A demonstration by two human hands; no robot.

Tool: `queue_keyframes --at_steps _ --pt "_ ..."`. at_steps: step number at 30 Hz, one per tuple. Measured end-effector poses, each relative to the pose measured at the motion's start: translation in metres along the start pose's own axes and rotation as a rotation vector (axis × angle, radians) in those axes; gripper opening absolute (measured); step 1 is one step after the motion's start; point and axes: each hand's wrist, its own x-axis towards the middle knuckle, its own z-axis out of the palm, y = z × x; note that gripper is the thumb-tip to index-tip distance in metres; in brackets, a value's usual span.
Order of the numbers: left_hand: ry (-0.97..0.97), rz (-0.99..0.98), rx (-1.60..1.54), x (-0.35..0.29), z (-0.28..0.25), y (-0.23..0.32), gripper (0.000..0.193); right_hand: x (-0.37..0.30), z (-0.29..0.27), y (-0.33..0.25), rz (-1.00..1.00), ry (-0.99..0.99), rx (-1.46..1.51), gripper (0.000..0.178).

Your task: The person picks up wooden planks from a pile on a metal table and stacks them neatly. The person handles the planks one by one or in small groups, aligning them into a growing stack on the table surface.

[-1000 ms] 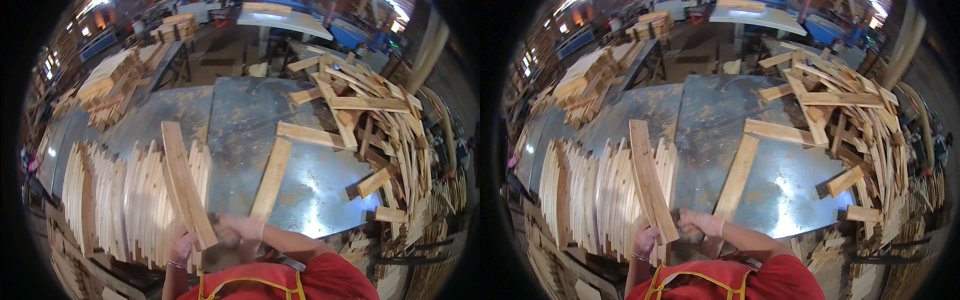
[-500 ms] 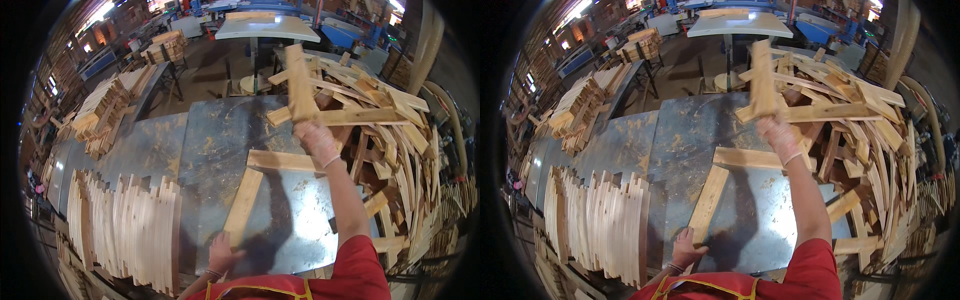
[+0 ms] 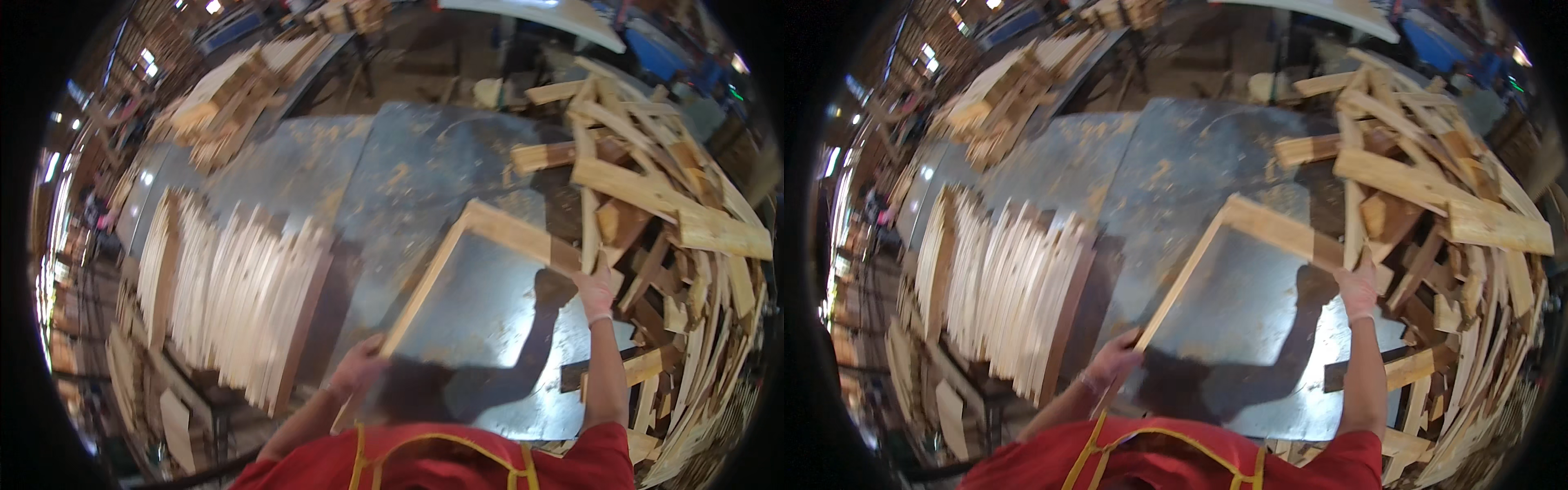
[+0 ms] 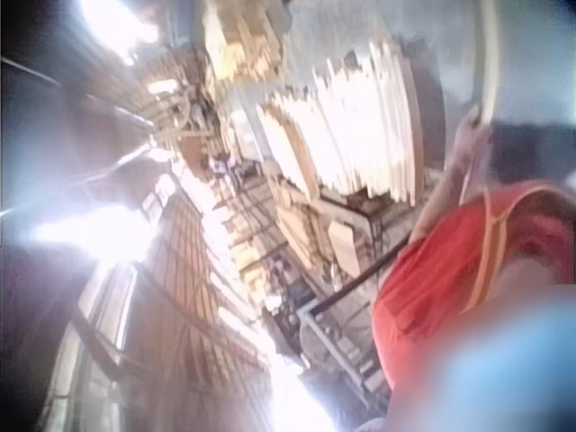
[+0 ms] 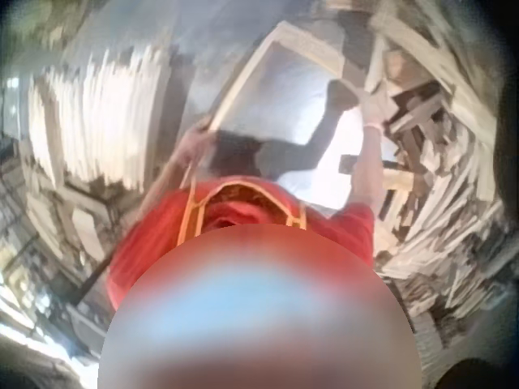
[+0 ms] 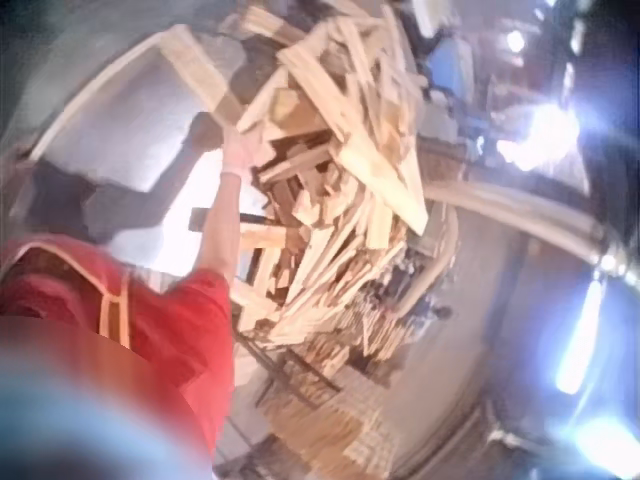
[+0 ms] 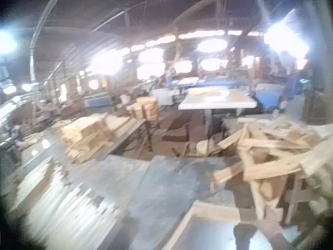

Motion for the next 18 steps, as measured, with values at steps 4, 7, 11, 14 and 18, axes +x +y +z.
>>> queue_keyframes --at_steps 4,7,11,14,18 --pt "-0.096 -0.188 -0.666 -0.014 -0.002 -0.007 0.062 -0.168 0.036 -0.085 0.300 -0.423 0.692 0.076" --pt "-0.192 -0.153 -0.775 -0.017 -0.001 -0.020 0.074 -0.292 0.099 -0.122 0.497 -0.573 0.592 0.073" --pt "-0.059 0.078 -0.284 -0.051 0.009 -0.019 0.069 -0.348 0.112 -0.210 -0.292 -1.323 0.435 0.083" --pt "-0.171 -0.015 -0.592 -0.094 -0.010 -0.004 0.077 -0.320 0.108 -0.289 0.332 -1.346 0.441 0.085" --pt "0.139 0.069 -0.137 -0.118 -0.054 -0.074 0.080 -0.333 0.203 -0.302 0.108 -1.146 0.366 0.090"
